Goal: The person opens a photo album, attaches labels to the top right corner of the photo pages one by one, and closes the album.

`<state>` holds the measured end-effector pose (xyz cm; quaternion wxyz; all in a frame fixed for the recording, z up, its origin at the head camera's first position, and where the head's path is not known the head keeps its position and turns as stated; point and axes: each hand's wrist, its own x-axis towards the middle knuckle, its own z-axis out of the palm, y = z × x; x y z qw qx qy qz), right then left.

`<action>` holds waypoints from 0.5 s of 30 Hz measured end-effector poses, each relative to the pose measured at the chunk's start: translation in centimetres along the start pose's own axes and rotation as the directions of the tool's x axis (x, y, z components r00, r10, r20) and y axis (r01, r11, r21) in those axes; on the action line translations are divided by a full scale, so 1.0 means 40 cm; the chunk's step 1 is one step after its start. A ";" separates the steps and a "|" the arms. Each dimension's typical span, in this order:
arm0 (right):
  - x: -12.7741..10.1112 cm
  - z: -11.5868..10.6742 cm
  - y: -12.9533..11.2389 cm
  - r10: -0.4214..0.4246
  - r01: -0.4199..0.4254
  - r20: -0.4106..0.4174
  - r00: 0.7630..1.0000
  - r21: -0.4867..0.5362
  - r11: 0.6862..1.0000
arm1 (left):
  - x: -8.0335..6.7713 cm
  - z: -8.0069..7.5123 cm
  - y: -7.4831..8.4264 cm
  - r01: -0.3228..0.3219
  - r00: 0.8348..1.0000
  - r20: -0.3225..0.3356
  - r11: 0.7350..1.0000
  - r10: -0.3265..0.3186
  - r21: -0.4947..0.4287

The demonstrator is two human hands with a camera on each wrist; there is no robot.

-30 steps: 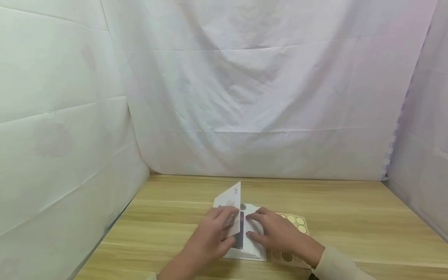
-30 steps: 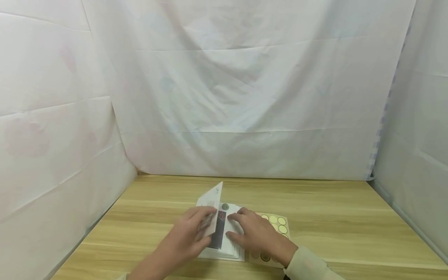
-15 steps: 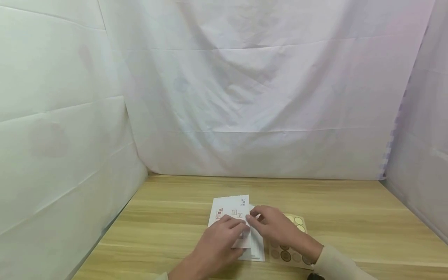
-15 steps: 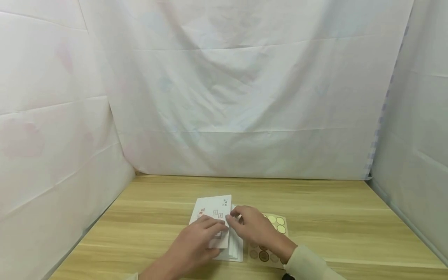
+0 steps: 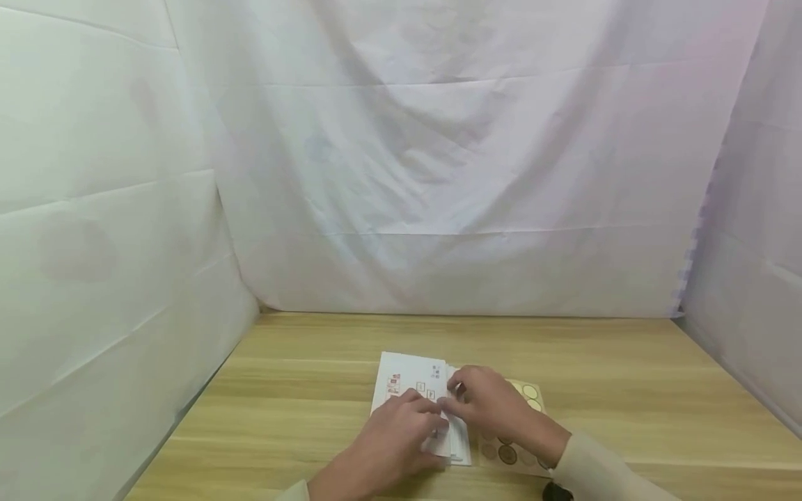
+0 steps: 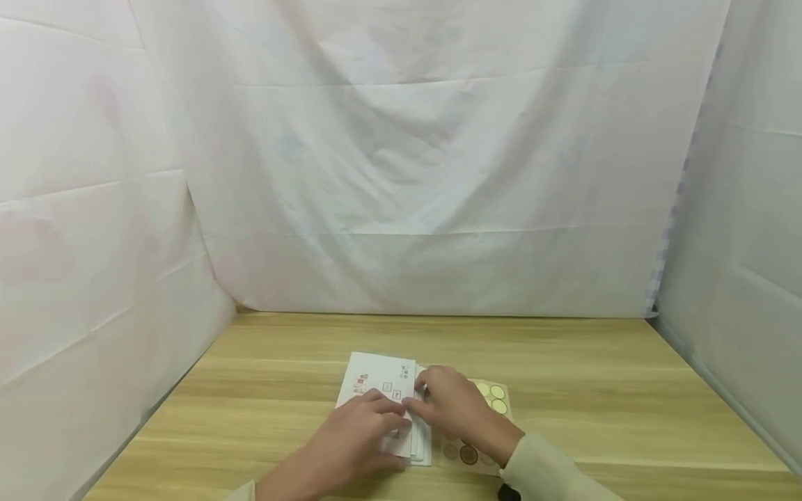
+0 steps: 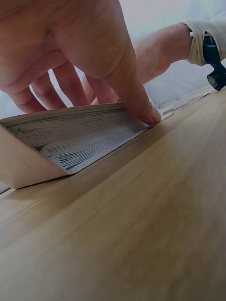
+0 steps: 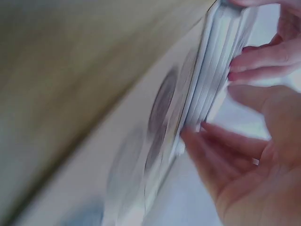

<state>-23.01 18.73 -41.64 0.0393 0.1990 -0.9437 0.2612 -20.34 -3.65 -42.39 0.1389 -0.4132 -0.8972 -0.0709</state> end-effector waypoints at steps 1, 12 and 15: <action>-0.004 -0.005 0.003 -0.004 0.004 0.005 1.000 -0.005 1.000 | -0.001 0.002 -0.001 -0.005 1.000 0.000 1.000 0.005 -0.005; -0.158 -0.116 0.088 -0.083 0.094 0.052 0.995 -0.263 0.960 | -0.084 -0.027 -0.076 -0.062 0.991 -0.128 0.990 0.045 -0.130; -0.189 -0.129 0.112 -0.149 0.181 0.121 0.981 -0.328 0.927 | -0.114 -0.044 -0.107 -0.014 0.993 -0.114 0.990 -0.003 -0.143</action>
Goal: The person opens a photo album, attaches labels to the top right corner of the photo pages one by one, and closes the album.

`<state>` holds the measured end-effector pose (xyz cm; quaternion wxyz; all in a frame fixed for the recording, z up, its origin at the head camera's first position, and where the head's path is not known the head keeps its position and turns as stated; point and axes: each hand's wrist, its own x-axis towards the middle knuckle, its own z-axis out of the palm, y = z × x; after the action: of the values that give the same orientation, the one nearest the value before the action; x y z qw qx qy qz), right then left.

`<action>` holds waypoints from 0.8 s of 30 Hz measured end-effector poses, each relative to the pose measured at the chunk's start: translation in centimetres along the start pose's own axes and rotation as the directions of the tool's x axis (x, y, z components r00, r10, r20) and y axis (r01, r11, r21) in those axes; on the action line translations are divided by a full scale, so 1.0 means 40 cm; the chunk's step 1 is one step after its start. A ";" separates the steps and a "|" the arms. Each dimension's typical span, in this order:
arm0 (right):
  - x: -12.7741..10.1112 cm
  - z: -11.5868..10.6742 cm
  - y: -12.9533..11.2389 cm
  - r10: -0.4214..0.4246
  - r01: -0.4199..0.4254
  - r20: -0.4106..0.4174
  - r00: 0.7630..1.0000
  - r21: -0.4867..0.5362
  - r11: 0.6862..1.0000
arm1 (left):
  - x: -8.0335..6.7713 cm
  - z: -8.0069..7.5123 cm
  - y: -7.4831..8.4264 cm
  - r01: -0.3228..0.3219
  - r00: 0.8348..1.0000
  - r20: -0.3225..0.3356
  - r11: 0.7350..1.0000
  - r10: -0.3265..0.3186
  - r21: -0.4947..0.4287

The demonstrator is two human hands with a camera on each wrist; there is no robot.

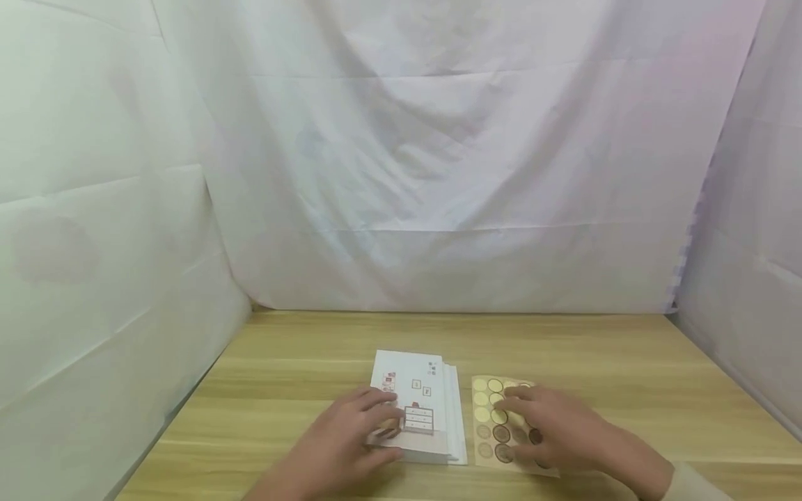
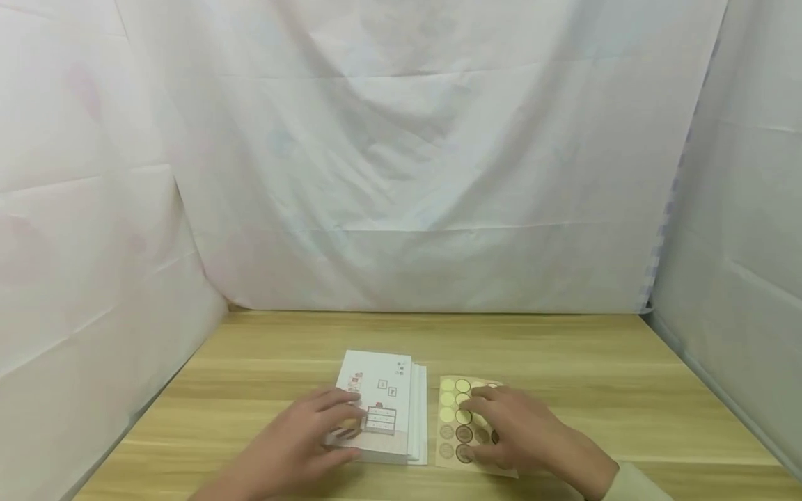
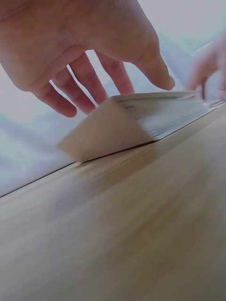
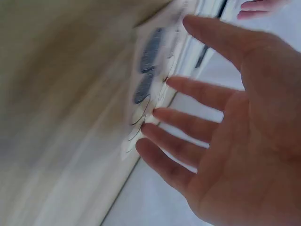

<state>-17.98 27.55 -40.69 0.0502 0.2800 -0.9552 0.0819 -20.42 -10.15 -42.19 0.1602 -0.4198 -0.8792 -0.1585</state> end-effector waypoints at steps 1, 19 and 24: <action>-0.007 0.000 0.005 -0.013 0.013 0.017 1.000 -0.010 1.000 | -0.008 -0.006 -0.007 0.015 1.000 0.009 1.000 -0.015 -0.011; 0.006 0.008 0.032 0.024 -0.043 0.128 0.991 0.148 0.988 | -0.018 -0.017 -0.019 0.162 0.976 0.182 0.964 -0.124 -0.212; 0.009 0.014 0.035 0.055 -0.063 0.051 0.997 0.186 0.981 | -0.022 -0.017 -0.021 0.189 0.971 0.187 0.957 -0.149 -0.220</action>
<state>-19.07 28.43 -41.38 -0.0007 0.2568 -0.9520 0.1663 -20.46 -11.55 -42.07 0.0200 -0.3708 -0.8972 -0.2390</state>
